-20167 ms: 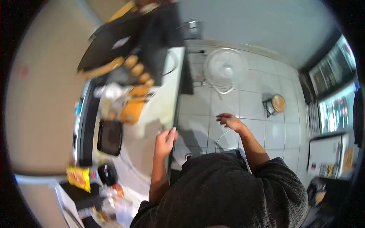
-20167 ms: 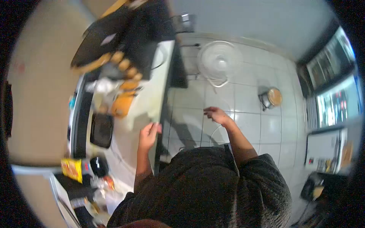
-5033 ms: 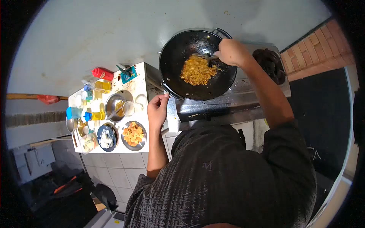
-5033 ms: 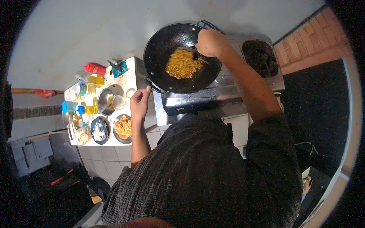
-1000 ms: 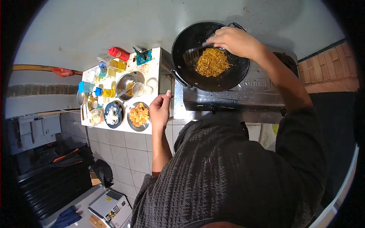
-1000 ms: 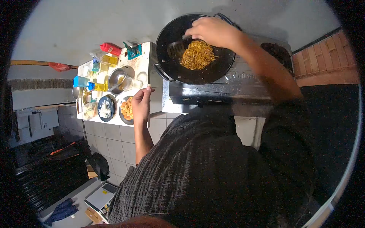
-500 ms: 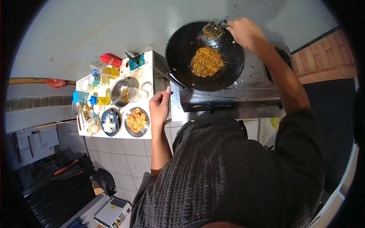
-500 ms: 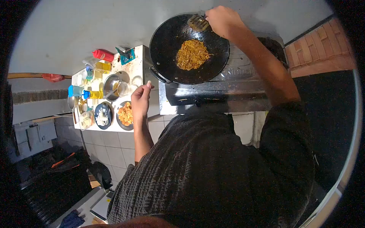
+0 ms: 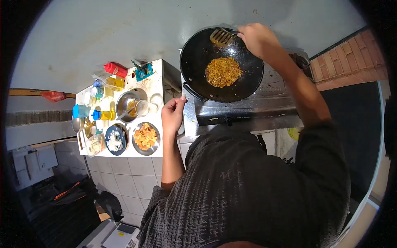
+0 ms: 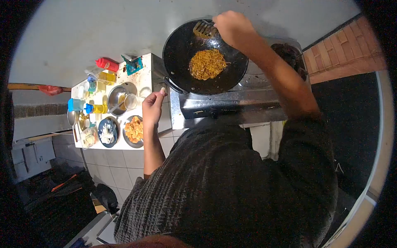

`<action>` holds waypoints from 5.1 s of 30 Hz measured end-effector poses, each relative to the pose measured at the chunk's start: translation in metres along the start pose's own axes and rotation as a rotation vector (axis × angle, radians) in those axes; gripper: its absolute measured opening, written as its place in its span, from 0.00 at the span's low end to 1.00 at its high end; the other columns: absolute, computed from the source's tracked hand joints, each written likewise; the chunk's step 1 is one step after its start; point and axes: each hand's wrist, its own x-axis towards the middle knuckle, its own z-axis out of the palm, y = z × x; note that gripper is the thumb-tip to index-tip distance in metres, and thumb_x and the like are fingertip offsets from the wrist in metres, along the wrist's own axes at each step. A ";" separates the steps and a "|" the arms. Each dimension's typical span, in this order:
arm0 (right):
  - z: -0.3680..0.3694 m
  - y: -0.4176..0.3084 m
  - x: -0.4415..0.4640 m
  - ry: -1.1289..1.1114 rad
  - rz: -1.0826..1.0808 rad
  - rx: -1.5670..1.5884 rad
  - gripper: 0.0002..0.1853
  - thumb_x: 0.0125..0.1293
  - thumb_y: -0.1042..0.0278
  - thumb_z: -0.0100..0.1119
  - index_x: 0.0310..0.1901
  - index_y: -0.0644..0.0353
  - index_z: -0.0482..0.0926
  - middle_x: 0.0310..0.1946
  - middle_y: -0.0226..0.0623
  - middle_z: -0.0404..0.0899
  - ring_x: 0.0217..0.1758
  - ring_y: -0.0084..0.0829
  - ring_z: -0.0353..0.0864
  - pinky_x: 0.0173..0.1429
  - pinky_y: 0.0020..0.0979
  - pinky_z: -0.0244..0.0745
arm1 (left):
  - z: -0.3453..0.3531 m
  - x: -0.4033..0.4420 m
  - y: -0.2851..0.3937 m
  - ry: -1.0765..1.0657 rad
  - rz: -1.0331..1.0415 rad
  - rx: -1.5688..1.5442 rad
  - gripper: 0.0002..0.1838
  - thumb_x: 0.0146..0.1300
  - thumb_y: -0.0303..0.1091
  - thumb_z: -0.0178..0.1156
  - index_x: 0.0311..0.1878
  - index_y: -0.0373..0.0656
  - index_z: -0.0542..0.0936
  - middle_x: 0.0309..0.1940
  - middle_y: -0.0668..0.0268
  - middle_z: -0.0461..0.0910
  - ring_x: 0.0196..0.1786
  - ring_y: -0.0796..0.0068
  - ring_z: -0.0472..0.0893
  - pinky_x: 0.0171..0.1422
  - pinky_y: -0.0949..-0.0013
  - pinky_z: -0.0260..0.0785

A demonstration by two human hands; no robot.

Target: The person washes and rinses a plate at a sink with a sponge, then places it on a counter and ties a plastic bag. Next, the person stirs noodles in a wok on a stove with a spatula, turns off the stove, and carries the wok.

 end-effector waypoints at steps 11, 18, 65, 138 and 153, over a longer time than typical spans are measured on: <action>-0.023 -0.011 -0.019 0.008 -0.062 0.019 0.08 0.61 0.65 0.61 0.34 0.61 0.82 0.32 0.48 0.82 0.39 0.50 0.82 0.46 0.47 0.77 | -0.010 0.003 -0.001 -0.043 -0.013 -0.025 0.16 0.68 0.40 0.61 0.33 0.34 0.82 0.27 0.73 0.79 0.32 0.86 0.72 0.39 0.80 0.64; 0.016 0.024 -0.020 -0.145 0.225 -0.128 0.10 0.59 0.64 0.61 0.31 0.63 0.82 0.28 0.51 0.82 0.36 0.52 0.82 0.44 0.46 0.77 | -0.011 0.007 -0.008 -0.059 -0.009 -0.027 0.16 0.68 0.40 0.61 0.33 0.35 0.82 0.25 0.75 0.77 0.30 0.88 0.69 0.35 0.80 0.61; 0.023 -0.047 -0.193 0.053 0.285 0.264 0.20 0.63 0.73 0.56 0.58 0.53 0.75 0.34 0.43 0.73 0.38 0.44 0.75 0.42 0.43 0.74 | 0.047 -0.015 0.009 0.111 -0.059 0.122 0.17 0.68 0.41 0.62 0.31 0.35 0.80 0.23 0.75 0.74 0.27 0.87 0.65 0.31 0.79 0.57; -0.139 -0.226 -0.484 0.768 1.537 0.290 0.14 0.61 0.67 0.67 0.47 0.62 0.82 0.23 0.35 0.78 0.27 0.23 0.77 0.37 0.27 0.74 | 0.173 -0.160 0.062 -1.078 0.468 0.115 0.16 0.68 0.39 0.61 0.30 0.36 0.80 0.20 0.81 0.69 0.26 0.91 0.62 0.30 0.80 0.51; -0.096 -0.261 -0.420 0.516 1.285 0.548 0.14 0.63 0.70 0.65 0.49 0.64 0.81 0.27 0.31 0.81 0.31 0.19 0.76 0.41 0.23 0.74 | 0.013 -0.137 0.019 -0.680 0.272 0.161 0.16 0.69 0.42 0.61 0.30 0.38 0.80 0.22 0.80 0.71 0.26 0.90 0.62 0.31 0.81 0.52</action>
